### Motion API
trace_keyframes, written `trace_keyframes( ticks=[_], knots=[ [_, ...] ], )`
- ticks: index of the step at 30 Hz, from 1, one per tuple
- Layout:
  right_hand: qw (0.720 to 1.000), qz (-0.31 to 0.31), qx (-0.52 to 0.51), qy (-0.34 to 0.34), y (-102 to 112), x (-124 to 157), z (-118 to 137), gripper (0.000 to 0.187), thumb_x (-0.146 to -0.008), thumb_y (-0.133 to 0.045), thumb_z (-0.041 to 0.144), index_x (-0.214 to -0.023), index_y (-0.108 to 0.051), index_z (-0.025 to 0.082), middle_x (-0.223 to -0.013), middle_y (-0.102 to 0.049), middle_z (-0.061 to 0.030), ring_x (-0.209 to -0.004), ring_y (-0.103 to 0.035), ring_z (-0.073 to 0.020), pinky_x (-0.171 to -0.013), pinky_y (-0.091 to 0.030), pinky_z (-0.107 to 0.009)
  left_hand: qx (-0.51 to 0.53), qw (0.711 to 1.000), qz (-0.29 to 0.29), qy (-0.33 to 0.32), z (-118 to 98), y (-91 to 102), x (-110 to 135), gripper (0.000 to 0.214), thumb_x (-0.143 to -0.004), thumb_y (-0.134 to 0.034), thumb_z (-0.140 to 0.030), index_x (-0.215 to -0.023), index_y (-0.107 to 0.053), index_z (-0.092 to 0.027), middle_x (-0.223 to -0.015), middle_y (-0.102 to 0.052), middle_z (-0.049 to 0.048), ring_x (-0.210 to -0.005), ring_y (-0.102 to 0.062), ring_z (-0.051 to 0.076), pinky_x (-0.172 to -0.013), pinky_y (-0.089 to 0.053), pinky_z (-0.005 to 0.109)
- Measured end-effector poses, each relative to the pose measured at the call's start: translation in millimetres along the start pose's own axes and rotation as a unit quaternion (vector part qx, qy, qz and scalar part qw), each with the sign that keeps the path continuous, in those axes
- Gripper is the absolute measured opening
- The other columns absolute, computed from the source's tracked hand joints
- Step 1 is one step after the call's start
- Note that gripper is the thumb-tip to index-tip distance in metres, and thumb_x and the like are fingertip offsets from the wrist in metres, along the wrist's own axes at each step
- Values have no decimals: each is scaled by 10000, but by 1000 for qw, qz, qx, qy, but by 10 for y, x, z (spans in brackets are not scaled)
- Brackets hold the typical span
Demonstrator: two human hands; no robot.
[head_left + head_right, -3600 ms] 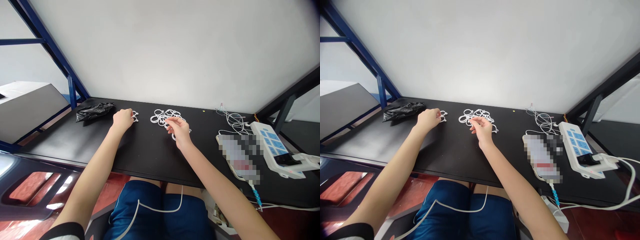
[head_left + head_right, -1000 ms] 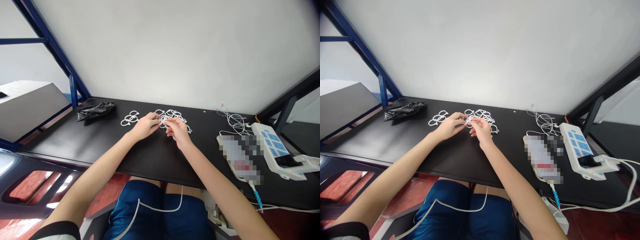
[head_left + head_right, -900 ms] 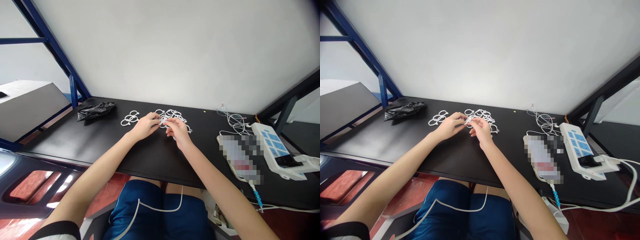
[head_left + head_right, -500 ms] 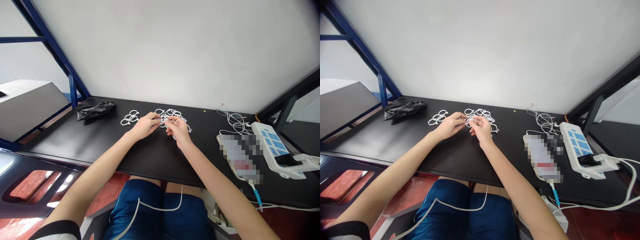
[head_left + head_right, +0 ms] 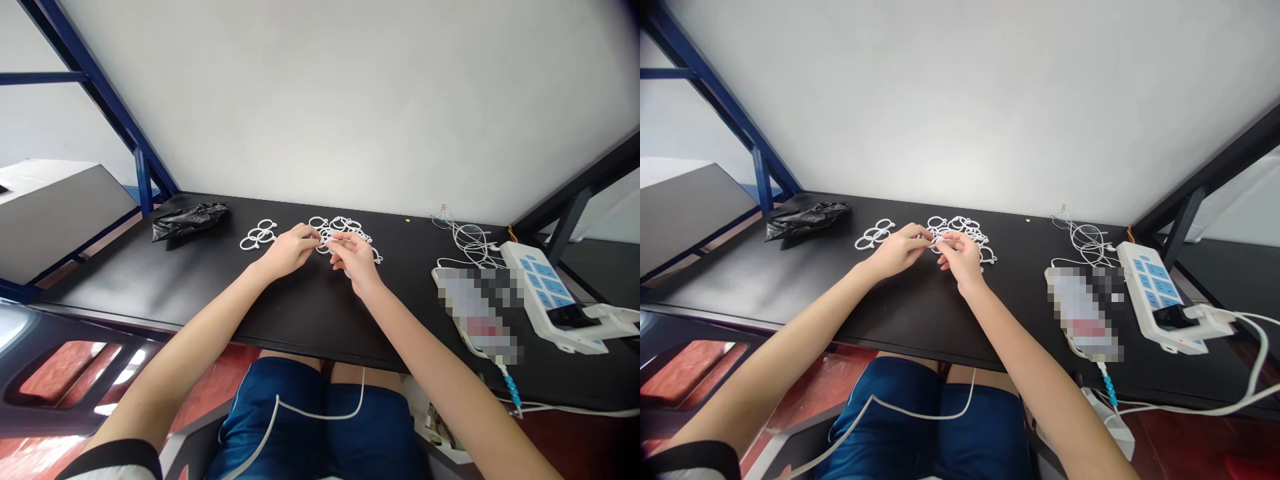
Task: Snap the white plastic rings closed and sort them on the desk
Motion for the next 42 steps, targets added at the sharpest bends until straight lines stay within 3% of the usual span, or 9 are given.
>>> trace_keyframes(
  ticks=[6, 12, 16, 24, 30, 35, 42],
  knots=[
    [1000, 3, 8, 4, -25, 18, 17, 198, -675, -749, 247, -821, -631, 183, -721, -660, 34, -469, -544, -51, -418, -439, -170, 4, 1000, -1, 12, -9, 10, -6, 339, -849, -380, -35, -900, -680, -185, -1063, -668, 61, -989, -552, 200, -825, -499, 331],
    [1000, -8, 8, 14, -19, 12, -14, 225, -691, -743, 293, -834, -610, 181, -732, -666, 25, -475, -556, -60, -416, -444, -176, 13, 1000, -6, 20, -13, 31, -13, 320, -836, -367, -24, -751, -633, -179, -908, -651, 54, -906, -531, 190, -790, -480, 312],
    [1000, -5, 8, 17, -12, -3, -28, 280, -675, -754, 271, -896, -604, 185, -707, -656, 37, -474, -558, -65, -411, -442, -174, 12, 1000, -18, 18, 3, 28, -12, 305, -819, -365, -10, -715, -603, -170, -835, -628, 52, -868, -501, 190, -767, -462, 308],
    [997, -2, 47, 53, 2, -26, -23, 209, -690, -739, 275, -857, -649, 188, -775, -661, 15, -472, -561, -59, -412, -449, -181, 21, 999, -22, 11, 6, 9, -5, 301, -800, -373, 3, -733, -612, -167, -806, -625, 52, -883, -498, 196, -751, -456, 303],
    [982, 20, 122, 143, 27, -37, -67, 192, -715, -726, 334, -814, -641, 193, -854, -690, -22, -491, -586, -95, -433, -468, -232, 39, 999, -17, 6, 21, 10, -4, 307, -755, -355, 35, -698, -582, -163, -765, -612, 48, -854, -488, 193, -743, -453, 304],
    [918, 5, 260, 298, 17, -1, -99, 80, -793, -644, 277, -764, -645, 202, -814, -699, -20, -532, -583, -111, -530, -482, -264, 47, 999, -17, 10, 53, -5, 5, 309, -697, -352, 57, -694, -566, -166, -750, -616, 38, -863, -500, 193, -744, -454, 298],
    [906, -12, 266, 329, -6, 25, -95, 42, -776, -628, 210, -734, -627, 200, -785, -700, -15, -566, -631, -131, -529, -481, -257, 36, 999, -9, 18, 28, -7, 1, 296, -694, -367, 50, -713, -565, -169, -773, -629, 42, -865, -512, 196, -743, -463, 299]
  ],
)
Point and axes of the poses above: each hand's wrist, its own x-axis away from the middle knuckle, its own y-axis out of the back of the hand, z = x × y, the point moved 1 cm from there along -x, towards the middle knuckle
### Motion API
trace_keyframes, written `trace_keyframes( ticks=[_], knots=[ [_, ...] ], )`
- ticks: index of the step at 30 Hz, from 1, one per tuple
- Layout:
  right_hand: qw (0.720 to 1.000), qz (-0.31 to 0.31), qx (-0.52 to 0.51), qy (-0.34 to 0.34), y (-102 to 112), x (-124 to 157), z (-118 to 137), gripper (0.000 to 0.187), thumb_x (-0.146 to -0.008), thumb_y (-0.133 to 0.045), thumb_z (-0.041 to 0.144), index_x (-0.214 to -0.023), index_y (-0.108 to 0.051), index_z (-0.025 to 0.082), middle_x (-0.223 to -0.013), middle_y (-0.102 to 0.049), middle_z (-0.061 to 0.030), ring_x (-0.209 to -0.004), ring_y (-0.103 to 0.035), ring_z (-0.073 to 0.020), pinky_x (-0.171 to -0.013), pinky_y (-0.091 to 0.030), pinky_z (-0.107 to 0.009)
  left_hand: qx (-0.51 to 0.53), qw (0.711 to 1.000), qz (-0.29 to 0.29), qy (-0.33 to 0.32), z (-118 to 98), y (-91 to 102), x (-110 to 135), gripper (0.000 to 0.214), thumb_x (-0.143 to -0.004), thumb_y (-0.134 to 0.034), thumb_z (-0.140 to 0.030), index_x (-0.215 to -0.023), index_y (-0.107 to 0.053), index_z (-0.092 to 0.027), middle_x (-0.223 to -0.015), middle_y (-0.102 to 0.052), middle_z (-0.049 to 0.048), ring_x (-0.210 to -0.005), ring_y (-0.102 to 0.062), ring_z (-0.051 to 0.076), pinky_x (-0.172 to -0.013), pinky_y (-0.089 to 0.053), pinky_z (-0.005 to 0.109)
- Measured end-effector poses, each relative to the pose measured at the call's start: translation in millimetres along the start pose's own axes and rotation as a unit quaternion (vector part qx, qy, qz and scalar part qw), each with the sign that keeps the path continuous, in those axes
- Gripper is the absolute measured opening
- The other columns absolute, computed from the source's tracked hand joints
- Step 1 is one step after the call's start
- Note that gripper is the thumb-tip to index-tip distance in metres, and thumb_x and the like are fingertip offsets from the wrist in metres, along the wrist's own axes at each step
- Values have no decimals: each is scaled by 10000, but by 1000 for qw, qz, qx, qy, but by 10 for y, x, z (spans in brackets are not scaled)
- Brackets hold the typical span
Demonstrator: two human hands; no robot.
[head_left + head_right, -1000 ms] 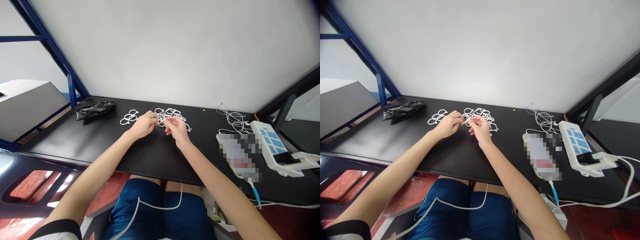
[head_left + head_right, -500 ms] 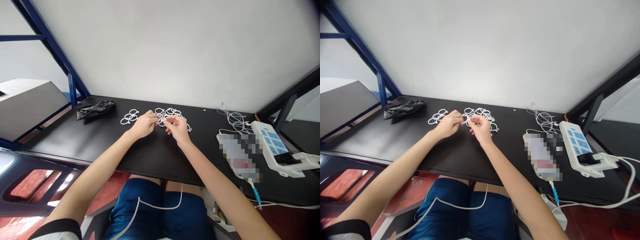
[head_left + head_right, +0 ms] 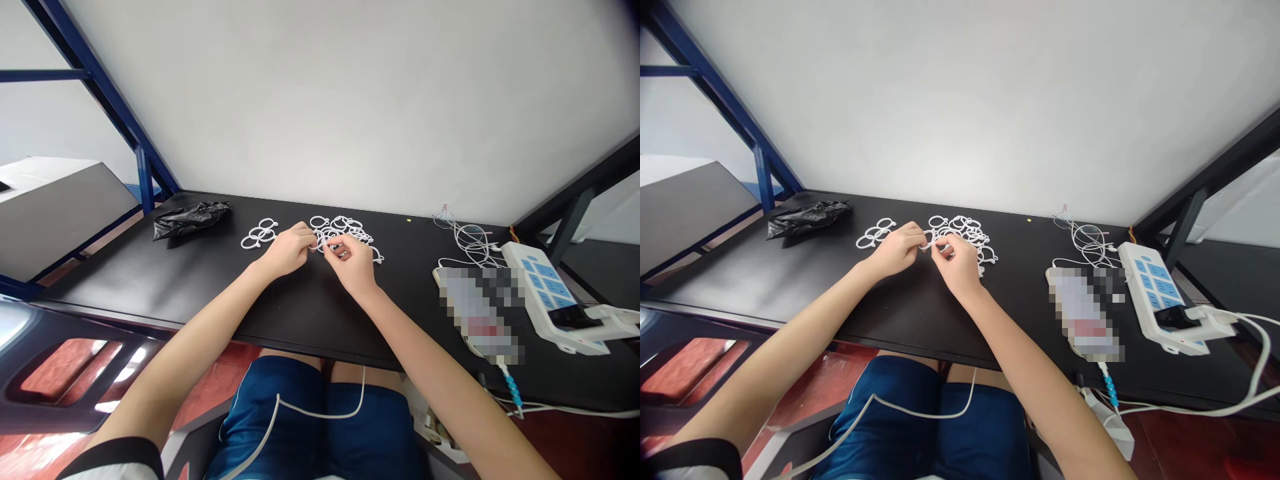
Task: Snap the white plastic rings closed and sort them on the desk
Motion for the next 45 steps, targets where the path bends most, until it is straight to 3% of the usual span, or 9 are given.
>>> trace_keyframes(
  ticks=[7, 13, 19, 26, 29, 33, 45],
  knots=[
    [1000, -8, 15, 14, -12, 14, 0, 50, -734, -619, 167, -703, -614, 206, -783, -702, -8, -556, -625, -131, -549, -491, -268, 1, 1000, -7, -11, -11, -8, -3, 322, -734, -358, 46, -800, -589, -169, -816, -619, 48, -846, -542, 184, -715, -459, 284],
    [1000, -19, 15, 3, 8, -1, -6, 43, -739, -622, 190, -703, -604, 204, -766, -699, -4, -535, -611, -126, -556, -484, -270, 9, 998, -50, 32, -50, 22, 9, 229, -785, -517, -86, -971, -582, -204, -1078, -575, 51, -875, -601, 149, -668, -482, 237],
    [999, 30, 18, 5, -27, 16, -26, 30, -726, -613, 195, -705, -595, 207, -692, -652, 18, -494, -567, -112, -546, -474, -265, -1, 999, -19, 34, -81, 30, 9, 414, -816, -578, -203, -1222, -508, -248, -1249, -536, 70, -896, -611, 153, -614, -485, 222],
    [999, 42, 18, 9, -33, 33, -13, 21, -726, -608, 196, -722, -596, 214, -654, -627, 25, -494, -562, -115, -551, -484, -265, -13, 1000, 8, 7, -65, 26, 2, 203, -832, -554, -188, -1023, -621, -206, -1046, -626, 56, -920, -613, 171, -678, -460, 232],
    [999, 39, 23, -5, -25, 32, -8, 24, -723, -610, 199, -732, -599, 218, -585, -593, 40, -478, -549, -119, -547, -478, -266, -11, 1000, 12, 9, -67, 32, -4, 169, -822, -599, -222, -984, -638, -197, -957, -644, 38, -767, -606, 136, -639, -435, 221],
    [999, 32, 25, 1, -17, 22, -18, 76, -736, -562, 154, -728, -608, 213, -588, -596, 37, -464, -526, -111, -543, -462, -263, 4, 1000, 22, 17, -65, 27, 2, 171, -837, -619, -288, -975, -643, -191, -935, -645, 29, -601, -544, 86, -574, -401, 208],
    [999, 24, 35, -1, -4, 13, -33, 105, -770, -551, 156, -789, -638, 212, -714, -680, 8, -492, -565, -119, -554, -480, -273, 1, 999, 19, 28, -101, 39, -3, 221, -864, -607, -351, -991, -681, -185, -843, -628, 13, -563, -491, 73, -568, -379, 203]
  ],
)
Point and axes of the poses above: each hand's wrist, its own x-axis away from the middle knuckle, its own y-axis out of the back of the hand, z = x × y, the point moved 1 cm from there along -x, towards the middle knuckle
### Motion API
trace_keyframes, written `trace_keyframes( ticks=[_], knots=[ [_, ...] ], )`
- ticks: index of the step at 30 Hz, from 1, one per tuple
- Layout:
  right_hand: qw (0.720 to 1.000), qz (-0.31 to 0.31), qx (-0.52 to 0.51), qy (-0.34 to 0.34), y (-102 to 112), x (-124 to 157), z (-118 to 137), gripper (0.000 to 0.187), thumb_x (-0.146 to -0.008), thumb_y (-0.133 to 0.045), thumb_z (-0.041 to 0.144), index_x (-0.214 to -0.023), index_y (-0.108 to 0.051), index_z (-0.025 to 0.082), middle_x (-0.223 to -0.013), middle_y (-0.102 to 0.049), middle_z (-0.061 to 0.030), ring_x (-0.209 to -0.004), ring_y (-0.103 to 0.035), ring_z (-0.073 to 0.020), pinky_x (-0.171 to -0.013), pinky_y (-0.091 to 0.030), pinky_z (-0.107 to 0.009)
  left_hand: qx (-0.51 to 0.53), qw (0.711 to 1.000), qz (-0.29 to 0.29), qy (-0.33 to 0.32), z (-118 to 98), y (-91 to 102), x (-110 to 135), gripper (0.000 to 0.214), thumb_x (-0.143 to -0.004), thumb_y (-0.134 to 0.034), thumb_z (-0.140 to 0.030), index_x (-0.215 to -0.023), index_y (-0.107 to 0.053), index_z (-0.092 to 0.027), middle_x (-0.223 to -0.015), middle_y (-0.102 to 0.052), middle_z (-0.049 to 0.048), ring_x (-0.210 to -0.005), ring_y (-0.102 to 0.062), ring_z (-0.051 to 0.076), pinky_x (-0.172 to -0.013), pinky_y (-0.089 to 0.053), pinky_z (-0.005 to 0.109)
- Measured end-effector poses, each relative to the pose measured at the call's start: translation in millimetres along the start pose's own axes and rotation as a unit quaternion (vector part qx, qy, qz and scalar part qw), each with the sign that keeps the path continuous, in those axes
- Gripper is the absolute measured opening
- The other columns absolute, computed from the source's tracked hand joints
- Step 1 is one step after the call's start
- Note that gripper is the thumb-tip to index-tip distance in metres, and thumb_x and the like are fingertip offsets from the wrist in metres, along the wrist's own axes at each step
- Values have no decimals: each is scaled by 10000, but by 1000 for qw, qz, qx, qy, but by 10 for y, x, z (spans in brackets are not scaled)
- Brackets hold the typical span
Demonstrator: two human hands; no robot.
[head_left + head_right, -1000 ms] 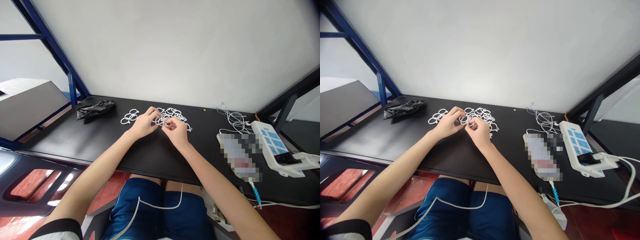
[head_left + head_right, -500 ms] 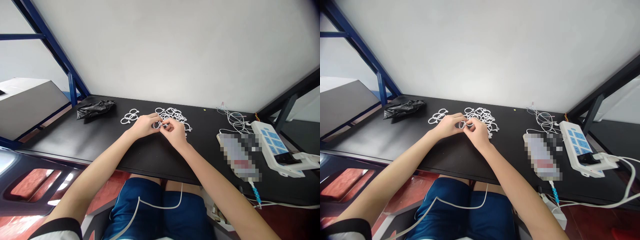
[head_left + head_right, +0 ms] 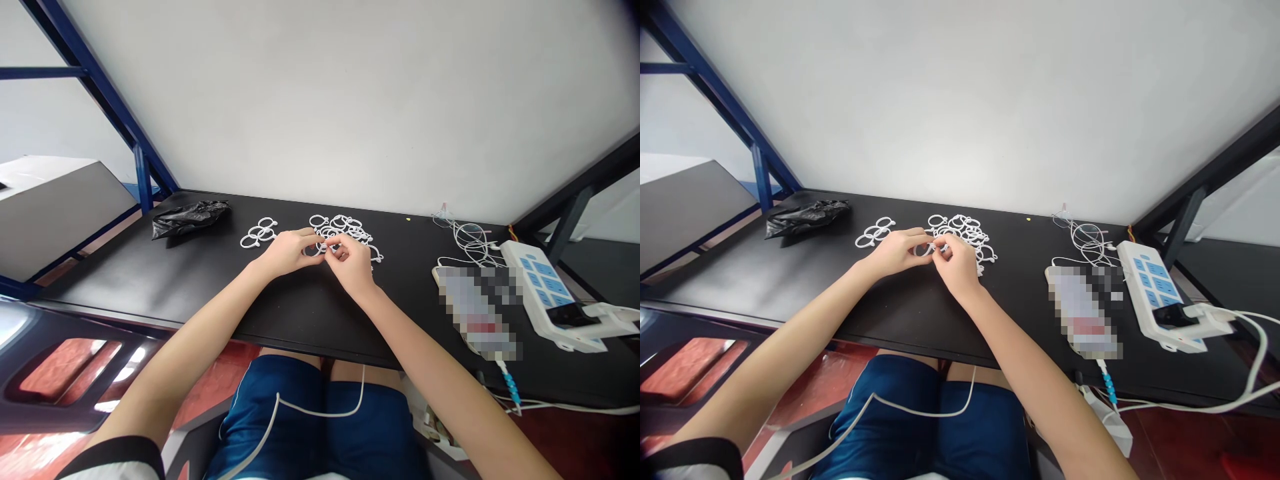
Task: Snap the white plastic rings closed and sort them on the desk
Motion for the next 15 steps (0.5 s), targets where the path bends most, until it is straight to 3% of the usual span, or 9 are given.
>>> trace_keyframes(
  ticks=[15],
  knots=[
    [1000, -8, 0, 8, -2, -2, 3, 124, -781, -537, 146, -795, -641, 211, -772, -693, -4, -519, -593, -121, -565, -489, -270, 38, 999, 6, -13, -3, 17, -11, 173, -876, -590, -309, -938, -663, -165, -793, -584, 13, -642, -514, 99, -600, -393, 206]
  ],
)
Point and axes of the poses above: each hand's wrist, its own x-axis away from the middle knuckle, its own y-axis out of the back of the hand, z = x × y, the point moved 1 cm from there along -x, towards the middle knuckle
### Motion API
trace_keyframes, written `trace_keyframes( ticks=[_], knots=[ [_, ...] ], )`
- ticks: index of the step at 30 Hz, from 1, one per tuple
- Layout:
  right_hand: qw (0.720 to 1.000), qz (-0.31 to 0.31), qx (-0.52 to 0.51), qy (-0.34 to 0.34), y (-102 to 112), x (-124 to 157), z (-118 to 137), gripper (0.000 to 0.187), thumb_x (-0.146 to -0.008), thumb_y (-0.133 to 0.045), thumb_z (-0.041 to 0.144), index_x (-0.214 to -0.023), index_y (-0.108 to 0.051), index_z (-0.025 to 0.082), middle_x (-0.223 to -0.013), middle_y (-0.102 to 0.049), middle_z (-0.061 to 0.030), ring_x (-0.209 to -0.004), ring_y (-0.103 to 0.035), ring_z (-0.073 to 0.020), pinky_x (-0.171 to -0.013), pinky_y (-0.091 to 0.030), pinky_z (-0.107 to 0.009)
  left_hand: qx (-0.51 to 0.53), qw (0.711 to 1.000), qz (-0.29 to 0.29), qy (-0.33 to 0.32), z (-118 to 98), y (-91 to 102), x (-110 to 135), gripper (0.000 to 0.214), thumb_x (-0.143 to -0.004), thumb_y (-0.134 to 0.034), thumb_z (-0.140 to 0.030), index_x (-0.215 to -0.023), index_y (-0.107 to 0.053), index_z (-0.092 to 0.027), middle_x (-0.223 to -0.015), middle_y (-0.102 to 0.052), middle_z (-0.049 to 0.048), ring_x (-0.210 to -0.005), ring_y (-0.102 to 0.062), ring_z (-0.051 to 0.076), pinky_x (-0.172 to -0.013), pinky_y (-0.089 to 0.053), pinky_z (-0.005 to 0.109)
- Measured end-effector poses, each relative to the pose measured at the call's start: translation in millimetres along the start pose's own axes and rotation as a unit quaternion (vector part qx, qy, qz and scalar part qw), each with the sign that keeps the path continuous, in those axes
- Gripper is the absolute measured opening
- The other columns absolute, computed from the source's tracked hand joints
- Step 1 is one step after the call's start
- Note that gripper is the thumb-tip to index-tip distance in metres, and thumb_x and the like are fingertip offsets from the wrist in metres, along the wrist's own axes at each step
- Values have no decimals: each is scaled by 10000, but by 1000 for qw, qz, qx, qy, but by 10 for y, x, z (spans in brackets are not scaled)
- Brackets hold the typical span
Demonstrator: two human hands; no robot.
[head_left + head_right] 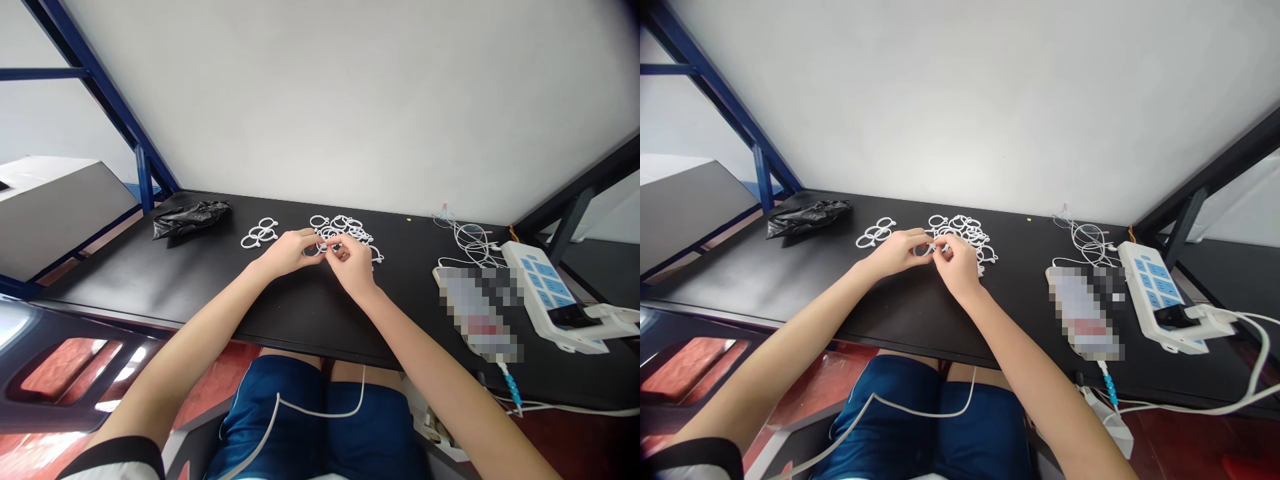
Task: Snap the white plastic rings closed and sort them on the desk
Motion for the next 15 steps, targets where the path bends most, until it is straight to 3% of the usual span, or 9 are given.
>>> trace_keyframes(
  ticks=[15],
  knots=[
    [1000, -4, -1, 2, -4, -1, 10, 115, -783, -538, 153, -782, -637, 211, -705, -667, 2, -512, -596, -127, -539, -482, -265, -19, 1000, 0, -4, 17, -20, 1, 132, -880, -551, -271, -859, -640, -175, -819, -609, 13, -630, -510, 96, -606, -387, 213]
  ],
)
Point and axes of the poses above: each hand's wrist, its own x-axis away from the middle knuckle, its own y-axis out of the back of the hand, z = x × y, the point moved 1 cm from there along -x, towards the middle knuckle
